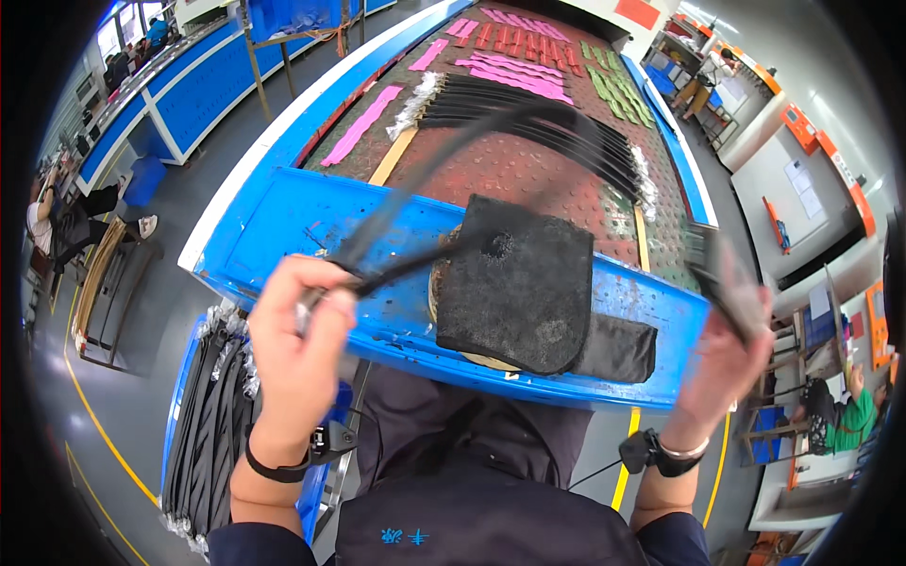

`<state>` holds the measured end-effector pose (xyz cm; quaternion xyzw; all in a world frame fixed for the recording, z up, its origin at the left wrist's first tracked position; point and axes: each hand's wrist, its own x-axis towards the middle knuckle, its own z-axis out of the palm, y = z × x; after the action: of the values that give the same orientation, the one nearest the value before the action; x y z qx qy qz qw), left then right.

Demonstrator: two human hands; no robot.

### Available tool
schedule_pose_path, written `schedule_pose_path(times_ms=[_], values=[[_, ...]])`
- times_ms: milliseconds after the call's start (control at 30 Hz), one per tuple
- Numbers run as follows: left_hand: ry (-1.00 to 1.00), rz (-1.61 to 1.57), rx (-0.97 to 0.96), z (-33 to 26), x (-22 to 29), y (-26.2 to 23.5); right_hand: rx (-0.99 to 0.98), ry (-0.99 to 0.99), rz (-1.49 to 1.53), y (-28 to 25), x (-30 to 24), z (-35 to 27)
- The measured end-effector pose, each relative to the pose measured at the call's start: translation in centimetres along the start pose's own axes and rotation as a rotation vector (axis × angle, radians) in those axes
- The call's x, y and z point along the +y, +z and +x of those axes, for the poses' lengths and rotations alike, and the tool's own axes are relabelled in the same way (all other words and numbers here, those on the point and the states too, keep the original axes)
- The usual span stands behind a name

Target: The person repeatedly picks up black cables from a blue bin, threads them through a clear plastic guide, and places them onto a conveyor belt. This process is repeated multiple times throughout the video.

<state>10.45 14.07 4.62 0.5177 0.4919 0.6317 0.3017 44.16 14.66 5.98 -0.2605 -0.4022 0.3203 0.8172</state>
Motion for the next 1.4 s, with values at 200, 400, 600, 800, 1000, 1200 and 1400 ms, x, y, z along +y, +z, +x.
schedule_pose_path(times_ms=[200, 400, 600, 800, 1000, 1200, 1400], values=[[-0.162, -0.492, 0.046, -0.1, -1.4, -1.3, -0.257, 0.328, -0.372, 3.0, 6.7, -0.7], [0.073, -0.312, 0.068, -1.3, -1.6, 0.1, -0.563, 0.303, -0.837, 0.1, 9.3, 1.2], [0.135, -0.085, -0.032, -2.0, -2.2, 1.1, -0.544, -0.153, -1.278, -1.6, 4.0, -1.0], [0.347, 0.098, -0.078, -1.8, -1.3, 2.9, -0.837, -0.037, -1.642, -2.0, 2.5, -5.4], [0.581, 0.207, -0.212, -2.0, -0.3, 4.7, -0.926, -0.491, -1.319, 3.0, -0.8, -6.5], [0.722, 0.312, -0.215, -2.6, 0.5, 5.4, -0.985, -0.629, -1.264, 5.5, 0.2, -7.7], [0.755, 0.297, -0.225, -2.8, 0.2, 5.4, -0.995, -0.635, -1.293, 5.5, 0.5, -7.7]])
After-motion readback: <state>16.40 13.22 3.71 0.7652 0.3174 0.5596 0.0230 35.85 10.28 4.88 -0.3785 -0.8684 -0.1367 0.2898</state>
